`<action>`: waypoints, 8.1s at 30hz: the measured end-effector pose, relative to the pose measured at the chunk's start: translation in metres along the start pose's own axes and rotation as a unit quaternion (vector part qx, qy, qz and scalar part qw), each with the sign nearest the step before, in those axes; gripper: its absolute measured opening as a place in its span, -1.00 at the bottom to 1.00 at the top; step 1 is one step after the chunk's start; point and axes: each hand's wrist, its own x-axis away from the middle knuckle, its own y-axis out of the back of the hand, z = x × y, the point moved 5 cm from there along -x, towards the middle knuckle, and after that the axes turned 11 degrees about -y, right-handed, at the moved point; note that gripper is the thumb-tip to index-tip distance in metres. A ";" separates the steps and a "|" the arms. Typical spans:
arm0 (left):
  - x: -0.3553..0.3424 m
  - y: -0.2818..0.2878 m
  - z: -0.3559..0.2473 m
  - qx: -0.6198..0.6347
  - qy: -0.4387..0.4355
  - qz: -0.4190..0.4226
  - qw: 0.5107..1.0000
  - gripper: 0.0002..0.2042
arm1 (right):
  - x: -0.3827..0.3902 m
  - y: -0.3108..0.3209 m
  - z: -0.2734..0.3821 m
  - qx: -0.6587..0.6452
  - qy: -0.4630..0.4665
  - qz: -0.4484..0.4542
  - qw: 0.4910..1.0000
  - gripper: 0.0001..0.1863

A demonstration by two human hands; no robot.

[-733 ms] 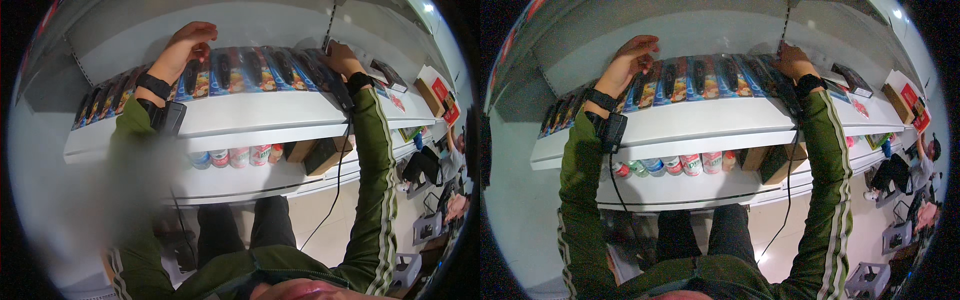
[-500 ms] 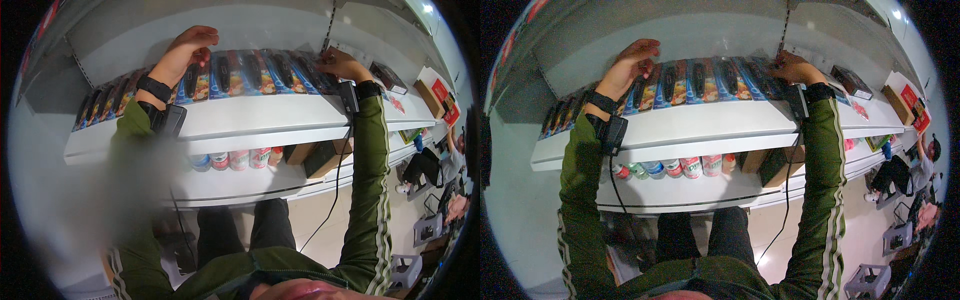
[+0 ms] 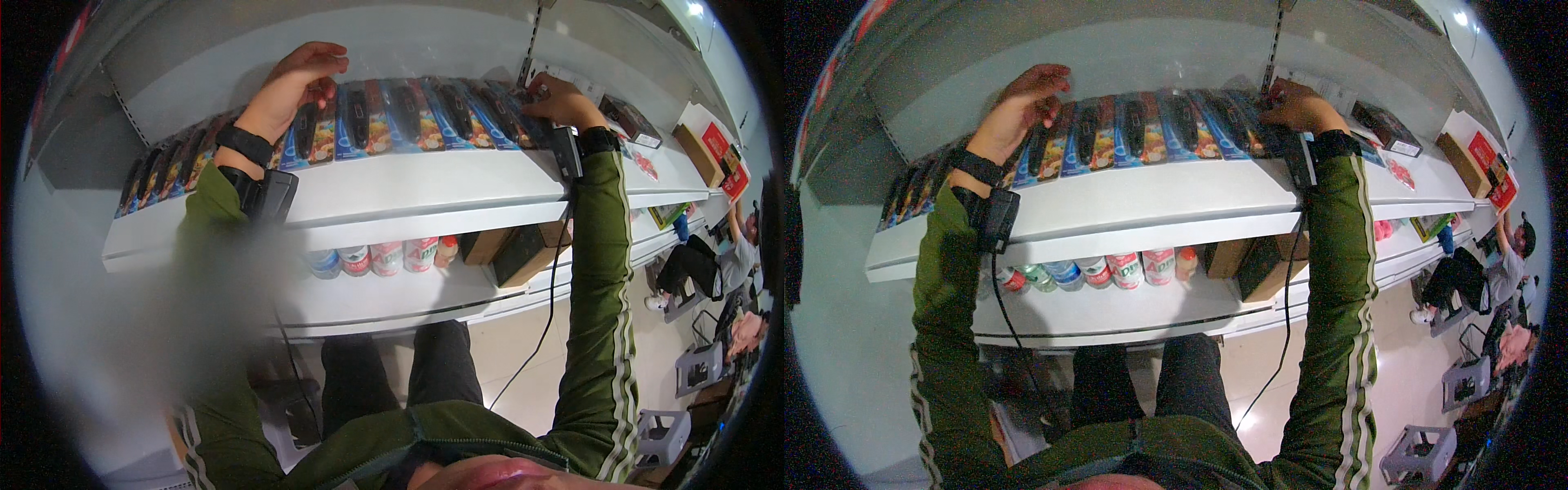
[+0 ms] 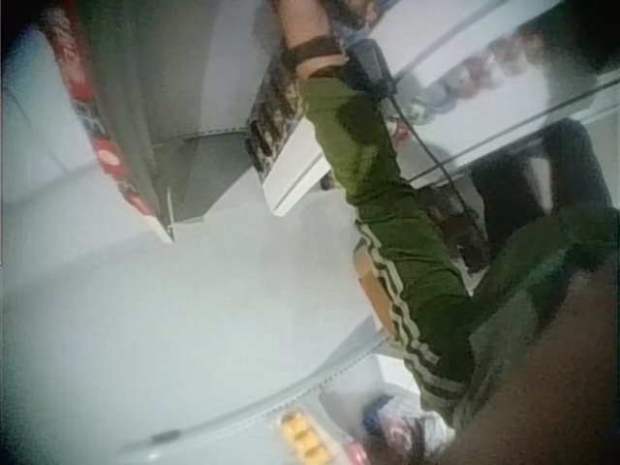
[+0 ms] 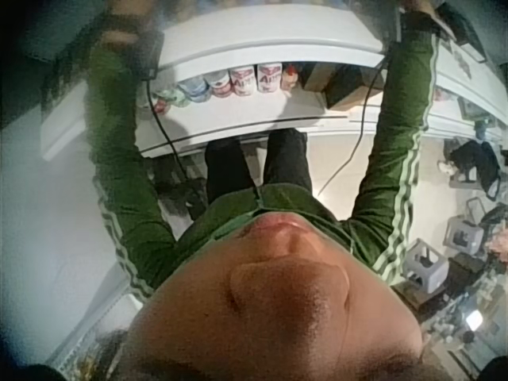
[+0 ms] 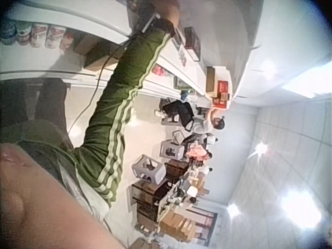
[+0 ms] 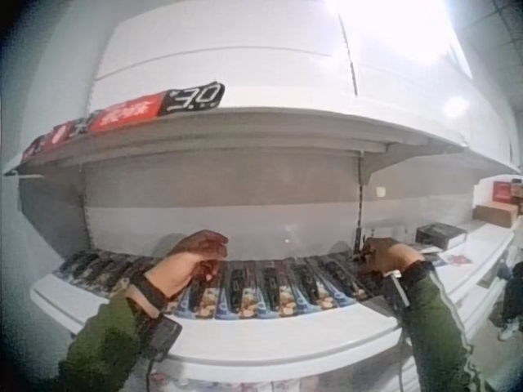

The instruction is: The person organizes items on supermarket shelves by moving packaged goods, bottles of water, and boxes between shelves, then places several plush toys onto the top shelf.

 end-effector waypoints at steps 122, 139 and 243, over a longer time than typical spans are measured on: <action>-0.001 0.017 -0.001 -0.067 -0.079 0.082 0.991 -0.62 | 0.107 0.049 0.232 0.083 0.374 -0.351 0.854 -0.54; 0.008 -0.007 -0.016 -0.012 -0.052 0.061 0.997 -0.42 | 0.090 0.019 0.258 -0.166 0.455 -0.277 0.830 -0.64; 0.285 0.057 -0.031 -0.698 -0.225 -0.242 0.635 -0.36 | -0.023 0.050 -0.037 0.177 -0.075 -0.162 0.968 -0.53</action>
